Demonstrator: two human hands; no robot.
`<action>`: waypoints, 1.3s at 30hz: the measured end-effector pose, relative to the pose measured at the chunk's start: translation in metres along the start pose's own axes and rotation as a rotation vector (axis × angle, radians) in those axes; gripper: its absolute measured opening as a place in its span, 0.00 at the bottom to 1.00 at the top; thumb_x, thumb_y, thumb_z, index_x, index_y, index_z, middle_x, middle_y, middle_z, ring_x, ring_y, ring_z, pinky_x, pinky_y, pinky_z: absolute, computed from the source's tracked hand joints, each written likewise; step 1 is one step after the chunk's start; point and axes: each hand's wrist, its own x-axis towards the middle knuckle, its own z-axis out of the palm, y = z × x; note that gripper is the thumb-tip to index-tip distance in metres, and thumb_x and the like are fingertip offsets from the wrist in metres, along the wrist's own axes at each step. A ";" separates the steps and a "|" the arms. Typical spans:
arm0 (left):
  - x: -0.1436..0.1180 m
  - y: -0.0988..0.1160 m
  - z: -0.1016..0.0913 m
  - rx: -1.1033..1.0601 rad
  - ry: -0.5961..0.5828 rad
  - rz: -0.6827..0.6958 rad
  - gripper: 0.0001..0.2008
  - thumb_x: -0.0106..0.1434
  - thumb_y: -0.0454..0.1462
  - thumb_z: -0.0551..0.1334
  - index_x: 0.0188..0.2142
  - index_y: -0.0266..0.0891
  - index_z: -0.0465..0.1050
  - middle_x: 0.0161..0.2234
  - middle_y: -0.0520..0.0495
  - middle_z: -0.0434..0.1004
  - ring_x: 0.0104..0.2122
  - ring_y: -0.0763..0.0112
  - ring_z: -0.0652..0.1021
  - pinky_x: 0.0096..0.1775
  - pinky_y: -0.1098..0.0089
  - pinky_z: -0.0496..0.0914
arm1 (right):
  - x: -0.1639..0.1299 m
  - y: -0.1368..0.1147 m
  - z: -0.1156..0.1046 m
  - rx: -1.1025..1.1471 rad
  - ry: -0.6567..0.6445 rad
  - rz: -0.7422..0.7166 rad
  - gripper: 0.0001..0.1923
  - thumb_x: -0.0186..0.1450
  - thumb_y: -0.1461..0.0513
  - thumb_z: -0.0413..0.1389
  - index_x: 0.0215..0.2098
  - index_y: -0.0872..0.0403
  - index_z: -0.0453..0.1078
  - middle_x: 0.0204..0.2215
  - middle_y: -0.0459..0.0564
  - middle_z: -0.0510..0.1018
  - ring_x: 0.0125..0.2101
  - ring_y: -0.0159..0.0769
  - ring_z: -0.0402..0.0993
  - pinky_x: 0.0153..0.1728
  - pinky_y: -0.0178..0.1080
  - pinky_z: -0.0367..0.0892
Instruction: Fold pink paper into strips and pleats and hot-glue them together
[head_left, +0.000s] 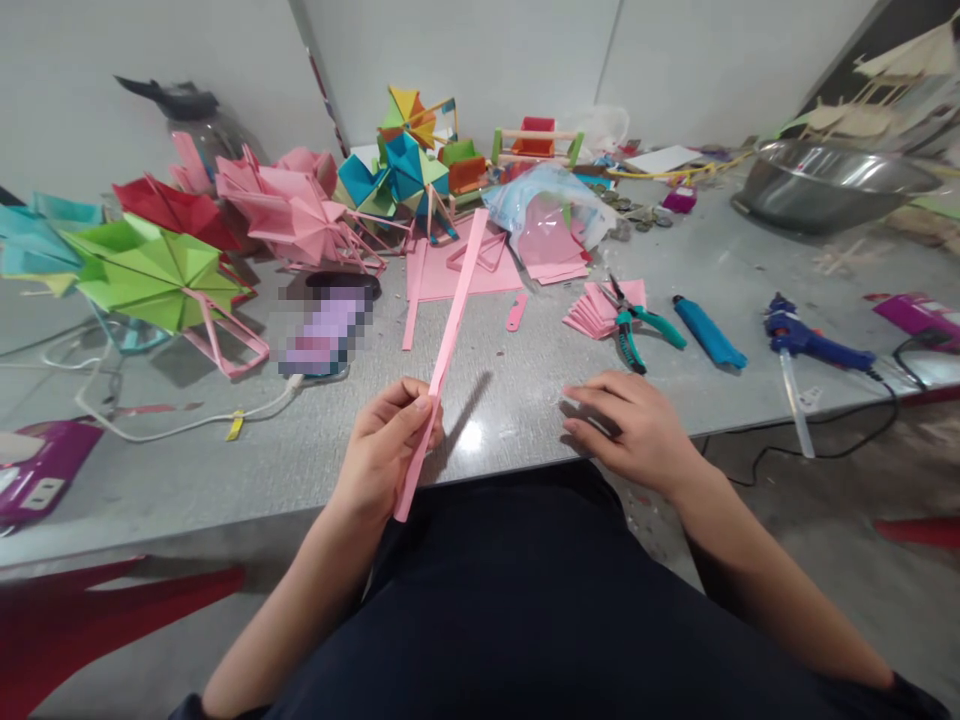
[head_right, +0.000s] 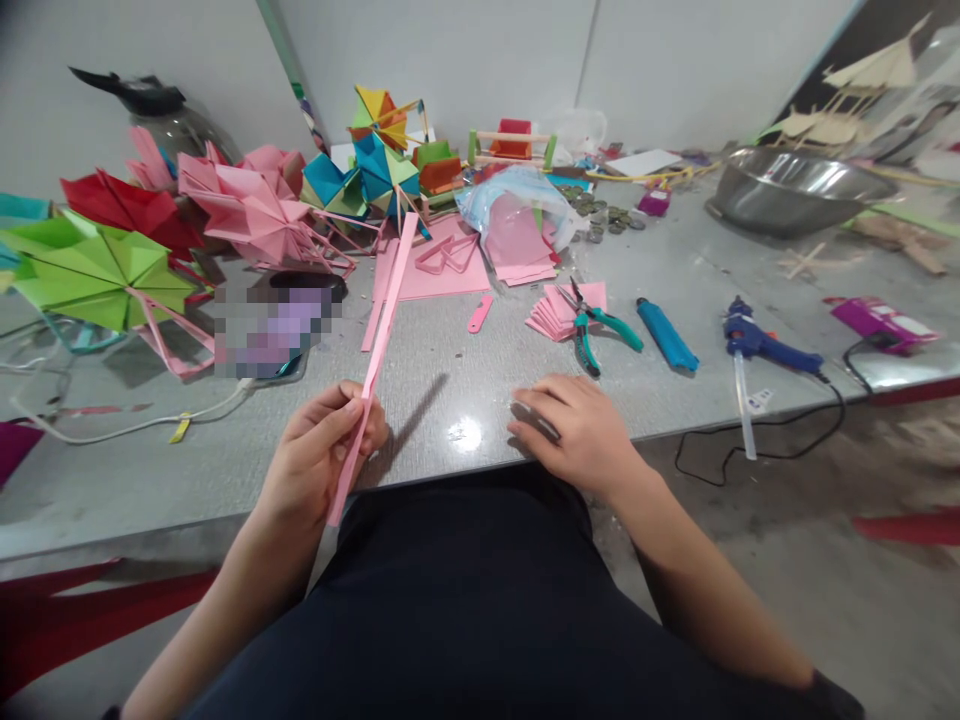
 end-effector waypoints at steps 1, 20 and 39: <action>0.000 0.000 0.000 0.002 0.001 0.004 0.12 0.61 0.41 0.74 0.31 0.40 0.74 0.23 0.53 0.68 0.23 0.76 0.68 0.26 0.72 0.60 | 0.000 0.000 0.001 -0.004 -0.004 0.020 0.24 0.78 0.45 0.54 0.57 0.51 0.81 0.44 0.58 0.81 0.44 0.50 0.78 0.47 0.53 0.73; 0.002 -0.004 -0.004 -0.042 -0.034 0.020 0.12 0.62 0.40 0.75 0.31 0.39 0.74 0.24 0.53 0.69 0.23 0.77 0.68 0.28 0.74 0.61 | 0.000 0.004 0.004 0.115 0.055 0.030 0.20 0.78 0.46 0.57 0.50 0.49 0.82 0.46 0.57 0.80 0.48 0.50 0.77 0.52 0.56 0.73; 0.002 -0.003 -0.003 -0.030 -0.025 0.040 0.11 0.62 0.40 0.74 0.31 0.39 0.75 0.25 0.52 0.71 0.23 0.77 0.68 0.27 0.74 0.62 | 0.001 -0.002 0.006 0.016 0.005 0.017 0.23 0.78 0.44 0.56 0.56 0.50 0.81 0.53 0.59 0.81 0.53 0.53 0.78 0.53 0.57 0.70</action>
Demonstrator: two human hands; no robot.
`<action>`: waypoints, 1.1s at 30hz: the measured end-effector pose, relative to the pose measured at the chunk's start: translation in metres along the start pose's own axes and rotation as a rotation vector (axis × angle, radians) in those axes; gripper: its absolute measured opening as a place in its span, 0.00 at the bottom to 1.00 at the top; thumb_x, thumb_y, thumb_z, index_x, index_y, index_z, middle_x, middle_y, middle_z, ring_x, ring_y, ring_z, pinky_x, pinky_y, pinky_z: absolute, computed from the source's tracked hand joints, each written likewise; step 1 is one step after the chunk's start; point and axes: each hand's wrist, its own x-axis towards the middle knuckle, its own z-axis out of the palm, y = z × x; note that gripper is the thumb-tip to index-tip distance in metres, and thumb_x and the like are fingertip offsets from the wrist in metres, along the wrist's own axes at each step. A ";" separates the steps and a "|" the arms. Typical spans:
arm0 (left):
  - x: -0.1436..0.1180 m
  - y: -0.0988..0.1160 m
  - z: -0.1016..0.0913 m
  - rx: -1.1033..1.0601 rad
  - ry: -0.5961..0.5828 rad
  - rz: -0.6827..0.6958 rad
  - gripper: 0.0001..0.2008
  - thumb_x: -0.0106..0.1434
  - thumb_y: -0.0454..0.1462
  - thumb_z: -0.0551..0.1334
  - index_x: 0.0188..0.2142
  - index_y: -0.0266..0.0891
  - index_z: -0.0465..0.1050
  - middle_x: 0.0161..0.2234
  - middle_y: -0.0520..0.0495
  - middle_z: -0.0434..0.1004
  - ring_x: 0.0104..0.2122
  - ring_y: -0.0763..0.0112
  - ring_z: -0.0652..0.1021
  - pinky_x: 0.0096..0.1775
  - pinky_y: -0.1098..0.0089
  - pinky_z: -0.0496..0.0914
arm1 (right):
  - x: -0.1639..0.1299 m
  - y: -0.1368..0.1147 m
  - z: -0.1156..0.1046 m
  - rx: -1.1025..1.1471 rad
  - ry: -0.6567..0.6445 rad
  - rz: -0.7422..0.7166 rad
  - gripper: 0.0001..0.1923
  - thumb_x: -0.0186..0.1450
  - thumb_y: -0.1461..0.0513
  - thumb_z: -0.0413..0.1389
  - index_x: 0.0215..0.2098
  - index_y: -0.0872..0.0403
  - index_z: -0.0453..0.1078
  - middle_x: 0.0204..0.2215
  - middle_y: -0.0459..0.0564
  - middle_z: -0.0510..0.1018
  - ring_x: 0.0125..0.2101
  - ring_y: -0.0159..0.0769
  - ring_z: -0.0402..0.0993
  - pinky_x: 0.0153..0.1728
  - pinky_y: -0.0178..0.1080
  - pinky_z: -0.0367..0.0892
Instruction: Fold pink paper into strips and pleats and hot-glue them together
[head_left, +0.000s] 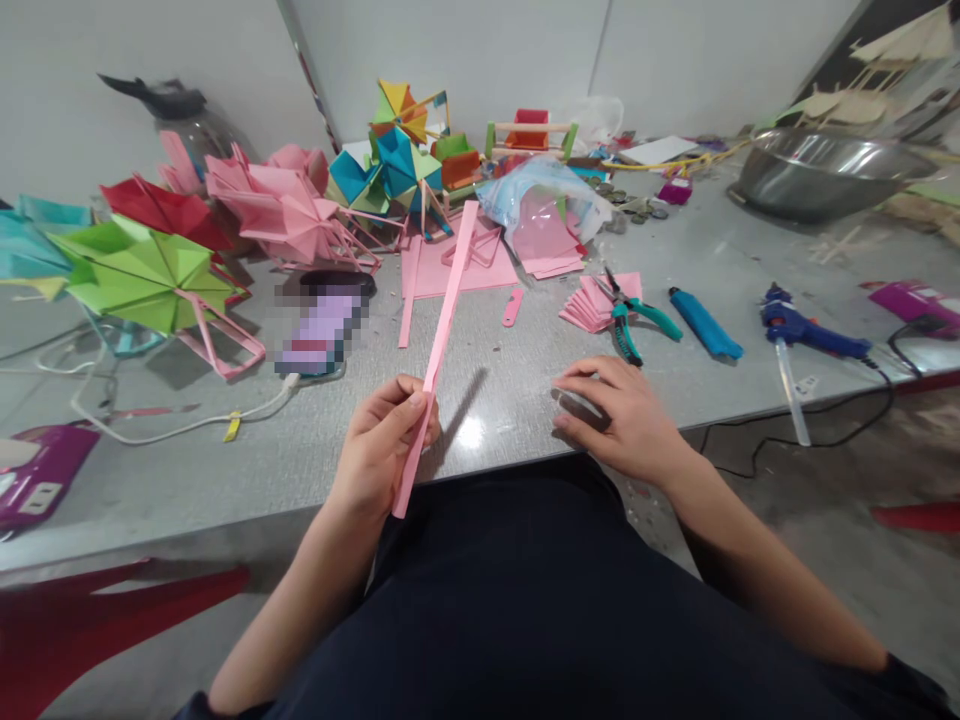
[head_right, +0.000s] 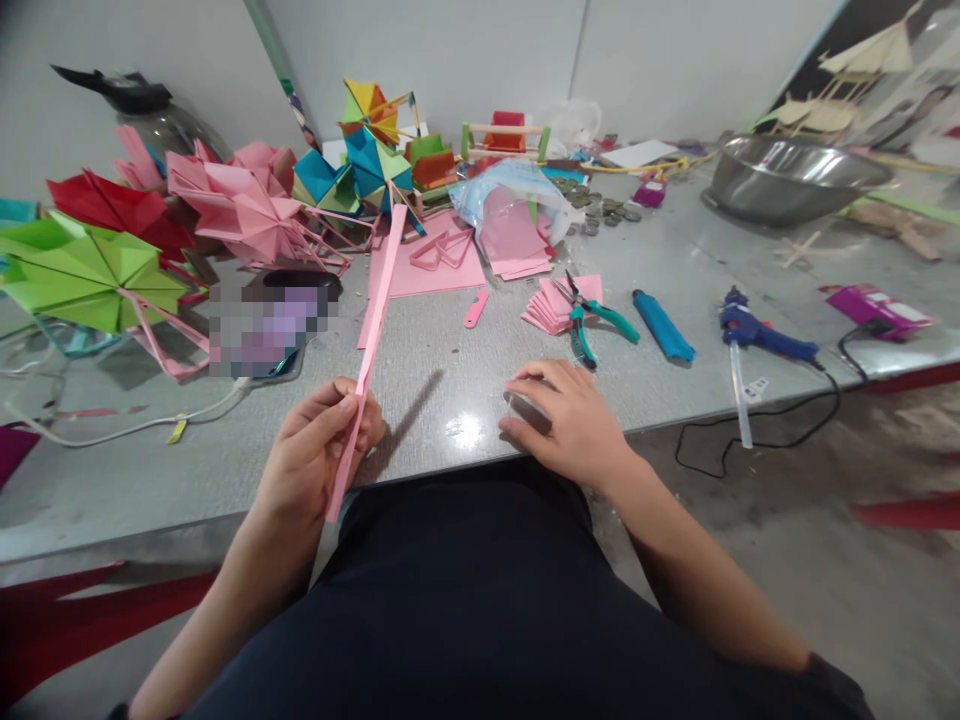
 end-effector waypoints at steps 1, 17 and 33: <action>0.000 0.000 0.000 0.000 -0.001 0.000 0.11 0.62 0.40 0.74 0.31 0.39 0.75 0.25 0.52 0.71 0.23 0.77 0.68 0.28 0.74 0.62 | 0.001 -0.001 0.000 -0.018 -0.032 -0.004 0.25 0.77 0.42 0.56 0.58 0.50 0.80 0.55 0.59 0.81 0.54 0.54 0.77 0.54 0.58 0.70; -0.002 0.001 0.000 0.014 0.011 0.002 0.11 0.63 0.40 0.74 0.31 0.40 0.75 0.24 0.53 0.70 0.23 0.76 0.68 0.28 0.74 0.63 | 0.003 -0.003 -0.001 -0.034 -0.094 -0.051 0.24 0.77 0.42 0.56 0.57 0.47 0.81 0.60 0.58 0.80 0.58 0.55 0.75 0.57 0.58 0.69; -0.003 0.003 0.003 0.057 0.025 0.003 0.11 0.64 0.40 0.72 0.31 0.41 0.73 0.24 0.53 0.69 0.24 0.75 0.67 0.28 0.72 0.63 | 0.000 -0.003 0.000 -0.093 -0.091 -0.072 0.24 0.78 0.42 0.54 0.56 0.47 0.82 0.60 0.56 0.82 0.57 0.55 0.74 0.55 0.57 0.68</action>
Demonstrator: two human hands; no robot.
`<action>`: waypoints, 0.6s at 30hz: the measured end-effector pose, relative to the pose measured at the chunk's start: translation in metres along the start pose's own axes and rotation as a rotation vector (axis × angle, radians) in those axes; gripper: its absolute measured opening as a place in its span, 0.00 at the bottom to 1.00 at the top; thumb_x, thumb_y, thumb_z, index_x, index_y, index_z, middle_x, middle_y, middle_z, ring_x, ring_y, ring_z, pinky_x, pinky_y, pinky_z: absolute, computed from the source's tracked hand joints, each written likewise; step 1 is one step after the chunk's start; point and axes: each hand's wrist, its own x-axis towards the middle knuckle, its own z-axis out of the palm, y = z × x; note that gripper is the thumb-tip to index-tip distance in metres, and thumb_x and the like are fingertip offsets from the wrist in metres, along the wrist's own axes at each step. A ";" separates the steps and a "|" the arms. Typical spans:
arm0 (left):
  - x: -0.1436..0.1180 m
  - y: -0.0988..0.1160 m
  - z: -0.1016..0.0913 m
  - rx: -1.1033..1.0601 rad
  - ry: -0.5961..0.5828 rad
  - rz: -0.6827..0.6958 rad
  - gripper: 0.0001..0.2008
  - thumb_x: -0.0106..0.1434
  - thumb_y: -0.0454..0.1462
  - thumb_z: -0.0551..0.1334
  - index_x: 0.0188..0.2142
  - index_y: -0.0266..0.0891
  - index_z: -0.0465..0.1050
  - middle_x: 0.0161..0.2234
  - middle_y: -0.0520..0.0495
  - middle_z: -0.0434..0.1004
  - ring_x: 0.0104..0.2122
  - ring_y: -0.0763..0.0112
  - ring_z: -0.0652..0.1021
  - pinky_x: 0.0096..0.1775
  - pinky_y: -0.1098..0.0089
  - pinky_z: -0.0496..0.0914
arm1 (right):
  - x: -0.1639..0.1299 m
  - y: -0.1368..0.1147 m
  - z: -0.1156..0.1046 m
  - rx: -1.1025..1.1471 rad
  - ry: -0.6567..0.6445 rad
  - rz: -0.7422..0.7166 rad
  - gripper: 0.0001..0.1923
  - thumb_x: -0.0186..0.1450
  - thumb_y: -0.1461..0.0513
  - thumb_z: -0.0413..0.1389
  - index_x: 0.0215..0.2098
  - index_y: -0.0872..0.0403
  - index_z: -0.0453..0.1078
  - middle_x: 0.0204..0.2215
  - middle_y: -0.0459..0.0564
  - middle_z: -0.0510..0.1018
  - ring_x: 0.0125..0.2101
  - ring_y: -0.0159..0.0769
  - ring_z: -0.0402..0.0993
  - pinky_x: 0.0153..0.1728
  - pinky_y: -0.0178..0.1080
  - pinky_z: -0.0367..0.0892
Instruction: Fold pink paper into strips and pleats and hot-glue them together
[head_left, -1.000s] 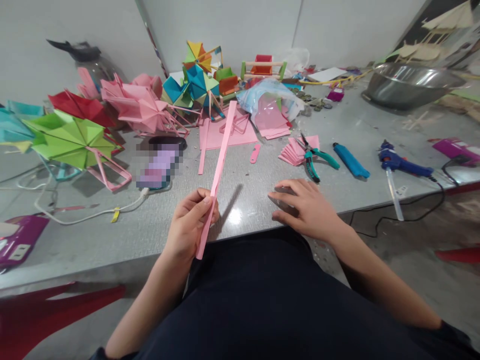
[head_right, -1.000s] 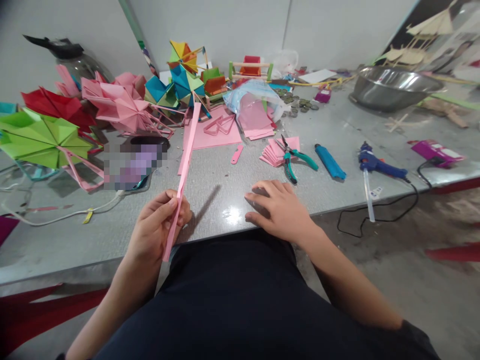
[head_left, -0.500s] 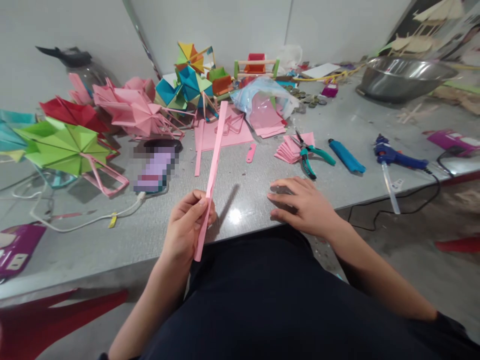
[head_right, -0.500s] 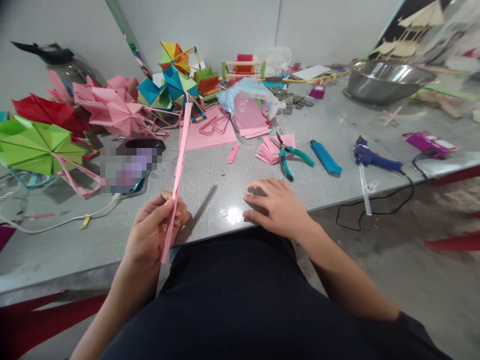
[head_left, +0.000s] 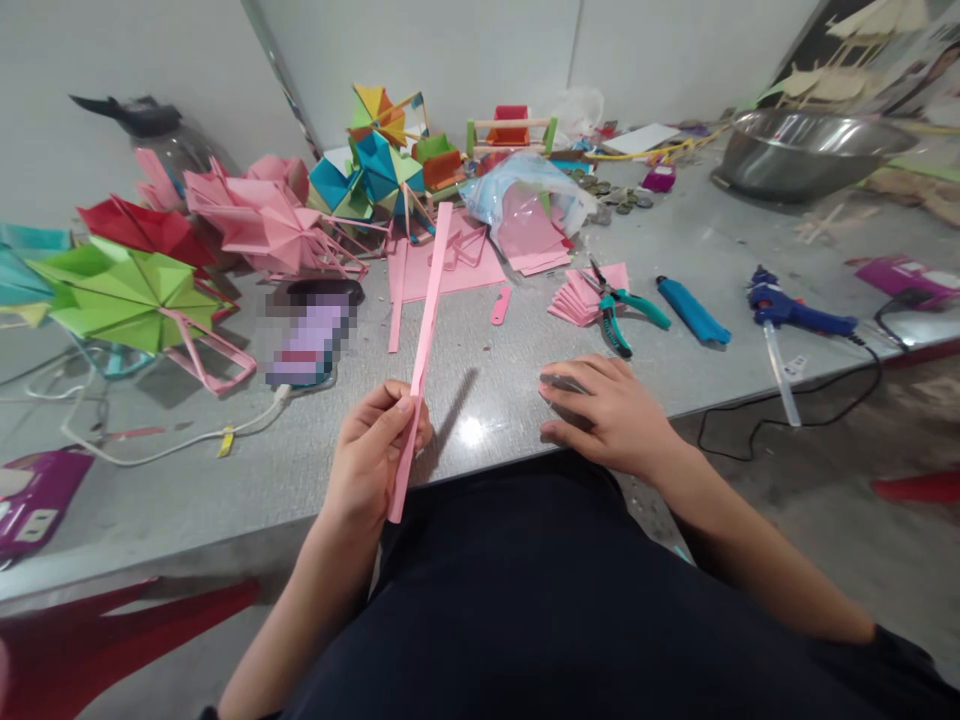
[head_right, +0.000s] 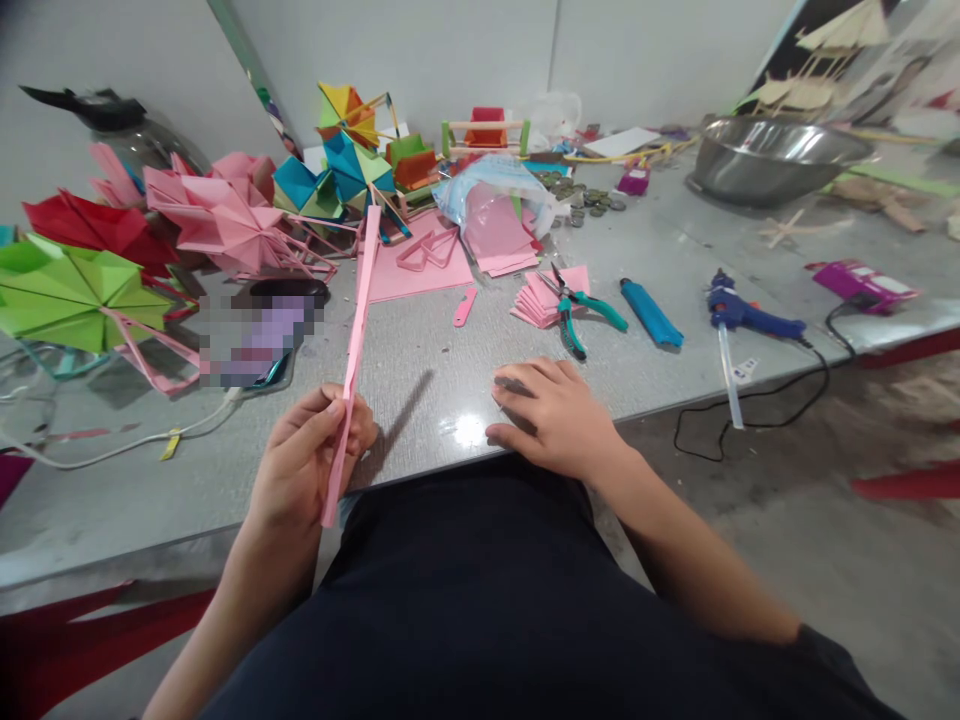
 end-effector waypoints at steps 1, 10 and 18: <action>0.000 0.000 0.000 -0.003 0.000 0.000 0.11 0.63 0.40 0.73 0.31 0.41 0.73 0.24 0.53 0.69 0.24 0.75 0.67 0.27 0.72 0.63 | 0.000 0.001 0.000 0.010 0.005 -0.015 0.23 0.78 0.43 0.54 0.54 0.47 0.83 0.58 0.56 0.83 0.56 0.54 0.75 0.54 0.56 0.68; 0.000 0.000 -0.002 0.004 -0.006 -0.004 0.11 0.64 0.41 0.72 0.32 0.40 0.73 0.24 0.53 0.68 0.23 0.76 0.67 0.27 0.72 0.63 | -0.003 0.002 0.000 0.069 0.101 0.001 0.20 0.77 0.45 0.56 0.50 0.48 0.83 0.56 0.57 0.83 0.54 0.53 0.77 0.56 0.56 0.69; 0.001 0.000 -0.001 0.011 -0.005 0.001 0.12 0.64 0.41 0.73 0.31 0.40 0.73 0.24 0.53 0.69 0.23 0.76 0.67 0.27 0.72 0.63 | 0.001 0.002 -0.002 0.043 0.000 -0.023 0.23 0.78 0.43 0.55 0.55 0.47 0.83 0.61 0.58 0.80 0.59 0.57 0.75 0.57 0.60 0.69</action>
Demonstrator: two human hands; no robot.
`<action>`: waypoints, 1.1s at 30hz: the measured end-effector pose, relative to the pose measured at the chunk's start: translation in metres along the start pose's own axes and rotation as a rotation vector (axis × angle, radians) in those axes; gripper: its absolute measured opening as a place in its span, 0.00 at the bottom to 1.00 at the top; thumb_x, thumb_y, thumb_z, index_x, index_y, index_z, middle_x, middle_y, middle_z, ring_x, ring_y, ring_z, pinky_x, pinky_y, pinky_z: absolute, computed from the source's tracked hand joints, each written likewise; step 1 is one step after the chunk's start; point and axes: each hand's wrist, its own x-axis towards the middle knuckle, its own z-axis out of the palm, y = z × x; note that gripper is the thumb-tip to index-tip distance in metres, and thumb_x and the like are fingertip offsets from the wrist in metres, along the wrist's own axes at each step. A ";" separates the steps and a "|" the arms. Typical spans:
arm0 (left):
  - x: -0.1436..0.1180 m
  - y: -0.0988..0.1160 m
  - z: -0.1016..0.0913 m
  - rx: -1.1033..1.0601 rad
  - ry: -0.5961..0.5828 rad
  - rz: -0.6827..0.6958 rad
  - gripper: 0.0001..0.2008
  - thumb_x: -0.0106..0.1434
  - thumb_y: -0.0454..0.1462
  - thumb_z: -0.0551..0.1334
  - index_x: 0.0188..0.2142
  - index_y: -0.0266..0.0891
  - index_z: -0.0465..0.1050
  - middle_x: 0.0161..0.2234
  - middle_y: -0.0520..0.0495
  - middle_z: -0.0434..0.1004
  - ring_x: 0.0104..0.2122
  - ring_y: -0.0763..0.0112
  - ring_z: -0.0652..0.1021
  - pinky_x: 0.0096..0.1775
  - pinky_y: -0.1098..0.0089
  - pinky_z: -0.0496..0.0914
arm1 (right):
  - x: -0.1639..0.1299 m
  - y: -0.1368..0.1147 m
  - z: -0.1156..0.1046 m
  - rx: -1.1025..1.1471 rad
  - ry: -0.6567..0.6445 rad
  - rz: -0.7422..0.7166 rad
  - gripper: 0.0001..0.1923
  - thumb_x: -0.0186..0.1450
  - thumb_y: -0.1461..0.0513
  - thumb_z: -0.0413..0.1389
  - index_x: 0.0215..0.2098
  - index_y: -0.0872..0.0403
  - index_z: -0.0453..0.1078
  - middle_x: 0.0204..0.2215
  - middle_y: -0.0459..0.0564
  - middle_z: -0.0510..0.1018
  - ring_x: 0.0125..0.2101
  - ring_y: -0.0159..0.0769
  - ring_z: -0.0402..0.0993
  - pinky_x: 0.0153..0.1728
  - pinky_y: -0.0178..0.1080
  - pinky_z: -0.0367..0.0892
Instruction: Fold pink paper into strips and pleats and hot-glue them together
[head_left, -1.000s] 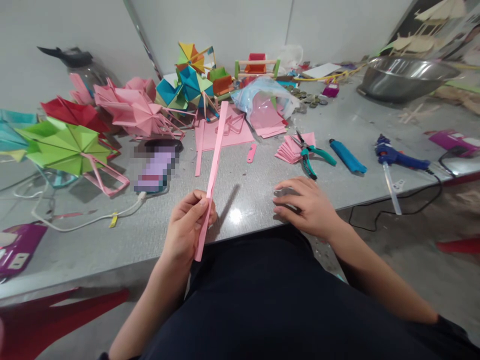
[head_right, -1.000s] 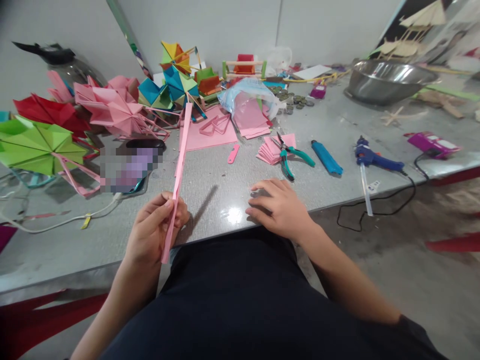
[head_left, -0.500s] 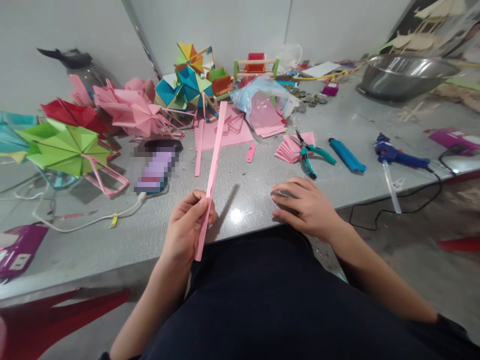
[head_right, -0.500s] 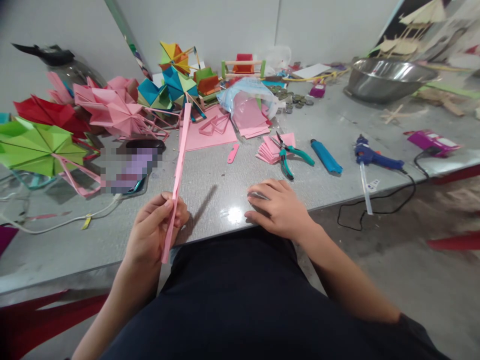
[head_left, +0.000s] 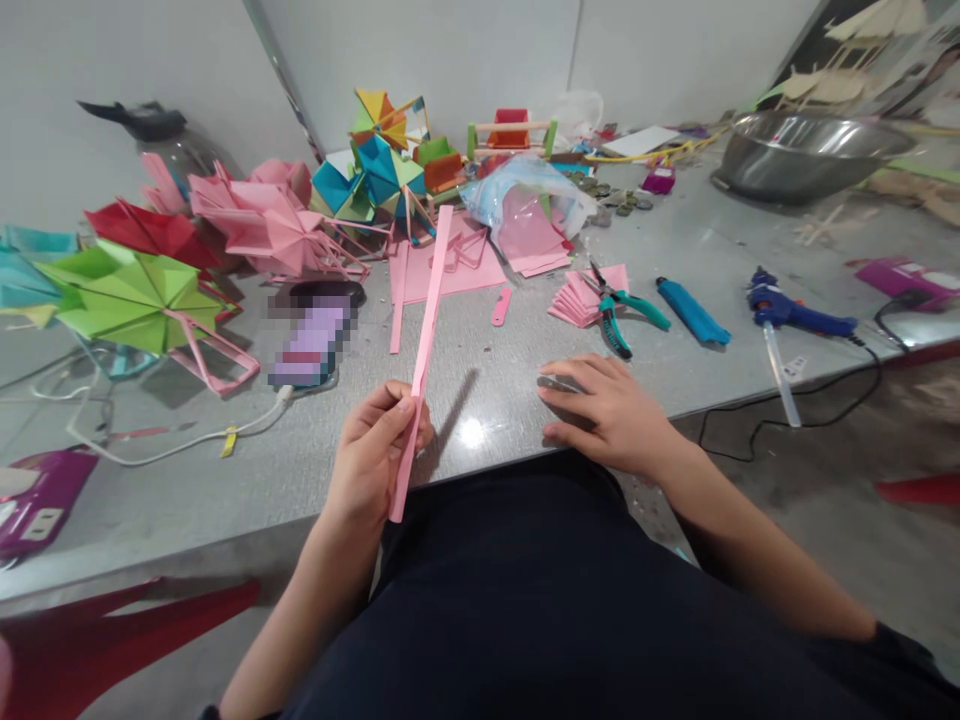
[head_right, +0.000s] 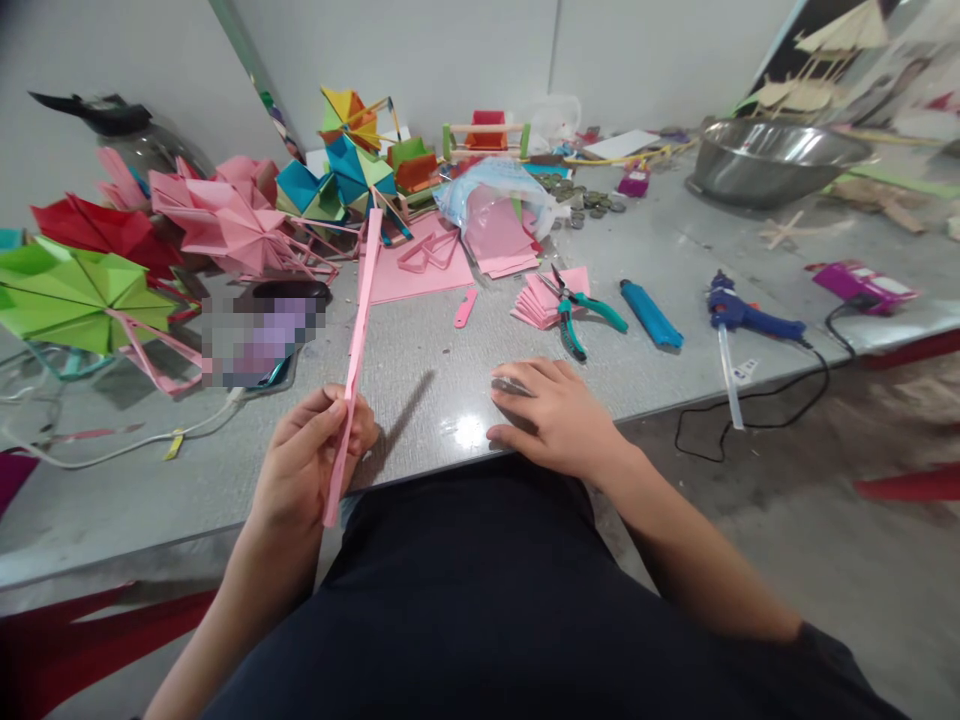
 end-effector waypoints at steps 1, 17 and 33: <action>0.000 0.000 0.000 0.000 0.000 0.001 0.12 0.64 0.41 0.73 0.31 0.40 0.73 0.24 0.53 0.69 0.23 0.76 0.67 0.27 0.72 0.63 | 0.000 0.001 0.000 0.022 0.020 -0.005 0.21 0.78 0.45 0.55 0.52 0.47 0.84 0.59 0.57 0.81 0.58 0.56 0.75 0.57 0.59 0.69; 0.000 0.000 -0.001 0.030 -0.008 0.006 0.12 0.65 0.42 0.72 0.31 0.41 0.72 0.24 0.53 0.68 0.23 0.75 0.67 0.27 0.71 0.65 | -0.003 0.000 0.003 -0.012 0.019 0.069 0.27 0.77 0.40 0.55 0.57 0.48 0.82 0.64 0.57 0.80 0.60 0.58 0.75 0.58 0.61 0.69; 0.000 0.000 0.001 -0.007 -0.005 0.011 0.11 0.64 0.40 0.72 0.31 0.40 0.73 0.25 0.53 0.70 0.24 0.75 0.68 0.28 0.72 0.64 | -0.016 -0.007 0.010 -0.190 0.014 0.074 0.26 0.80 0.45 0.50 0.63 0.48 0.78 0.70 0.58 0.75 0.62 0.59 0.72 0.55 0.58 0.66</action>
